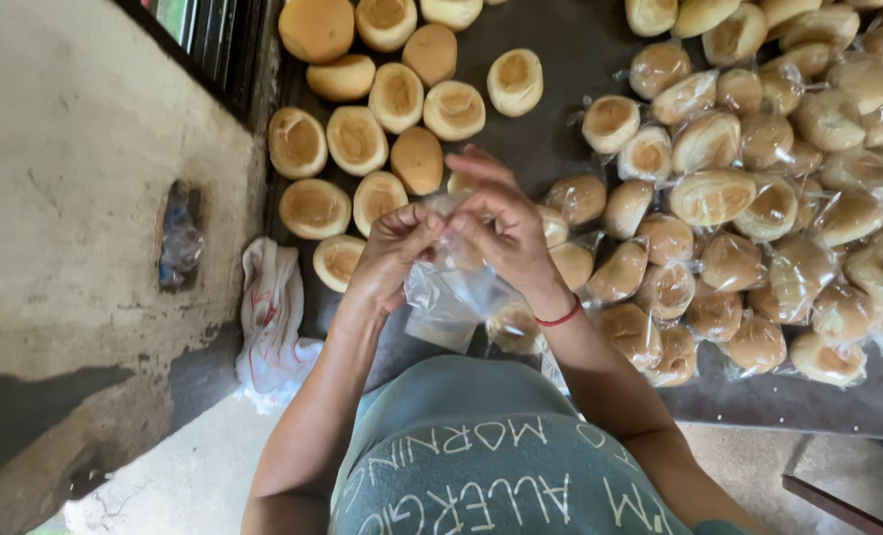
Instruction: The person picks up bread rolls by hand, places them into plastic bags, and twists the opening of each bag.
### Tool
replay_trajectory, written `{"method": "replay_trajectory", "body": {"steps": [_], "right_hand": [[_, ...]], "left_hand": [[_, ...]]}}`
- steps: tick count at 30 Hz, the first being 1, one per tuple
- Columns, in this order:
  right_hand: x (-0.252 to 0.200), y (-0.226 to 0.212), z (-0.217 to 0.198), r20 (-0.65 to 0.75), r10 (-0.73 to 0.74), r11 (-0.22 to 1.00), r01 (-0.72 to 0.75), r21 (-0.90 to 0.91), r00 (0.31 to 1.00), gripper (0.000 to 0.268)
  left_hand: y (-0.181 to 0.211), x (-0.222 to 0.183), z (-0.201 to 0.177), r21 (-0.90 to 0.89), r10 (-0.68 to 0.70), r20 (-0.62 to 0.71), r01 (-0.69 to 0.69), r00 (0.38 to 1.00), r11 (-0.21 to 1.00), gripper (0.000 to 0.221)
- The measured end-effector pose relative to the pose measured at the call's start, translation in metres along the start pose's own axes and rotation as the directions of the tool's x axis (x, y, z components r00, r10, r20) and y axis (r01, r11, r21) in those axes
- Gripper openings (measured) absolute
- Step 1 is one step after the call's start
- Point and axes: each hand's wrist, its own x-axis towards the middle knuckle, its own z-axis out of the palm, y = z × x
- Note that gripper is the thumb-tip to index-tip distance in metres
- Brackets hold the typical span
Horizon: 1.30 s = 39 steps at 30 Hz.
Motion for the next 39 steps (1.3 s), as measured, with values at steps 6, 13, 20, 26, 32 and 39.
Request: {"method": "replay_trajectory", "body": {"steps": [6, 13, 20, 26, 32, 39], "right_hand": [[0.026, 0.106, -0.031, -0.116, 0.432, 0.898, -0.439, -0.036, 0.894, 0.016], [0.085, 0.210, -0.089, 0.025, 0.222, 0.418, -0.072, -0.906, 0.975, 0.088], [0.074, 0.156, -0.084, -0.043, 0.507, 0.501, -0.254, 0.827, 0.861, 0.060], [0.031, 0.052, -0.033, 0.059, 0.453, 0.294, -0.211, 0.932, 0.890, 0.069], [0.026, -0.013, -0.029, -0.069, 0.114, 0.940, -0.130, -0.316, 0.991, 0.068], [0.017, -0.059, -0.031, 0.231, -0.025, 0.924, 0.111, -0.367, 0.973, 0.067]], "left_hand": [[0.034, 0.001, 0.012, -0.057, 0.233, -0.042, -0.236, 0.971, 0.970, 0.008], [0.074, -0.006, 0.039, 0.447, 0.584, -0.121, -0.481, 0.803, 0.754, 0.002], [0.065, 0.044, 0.017, 0.913, 0.645, 0.073, -0.312, 0.761, 0.264, 0.041], [0.061, 0.051, 0.054, 0.833, 0.502, 0.226, -0.433, 0.835, 0.345, 0.074], [0.074, 0.018, 0.067, 0.888, 0.506, 0.315, -0.437, 0.803, 0.142, 0.070], [0.091, -0.007, 0.066, 0.834, 0.531, 0.463, -0.551, 0.710, 0.009, 0.074]]}}
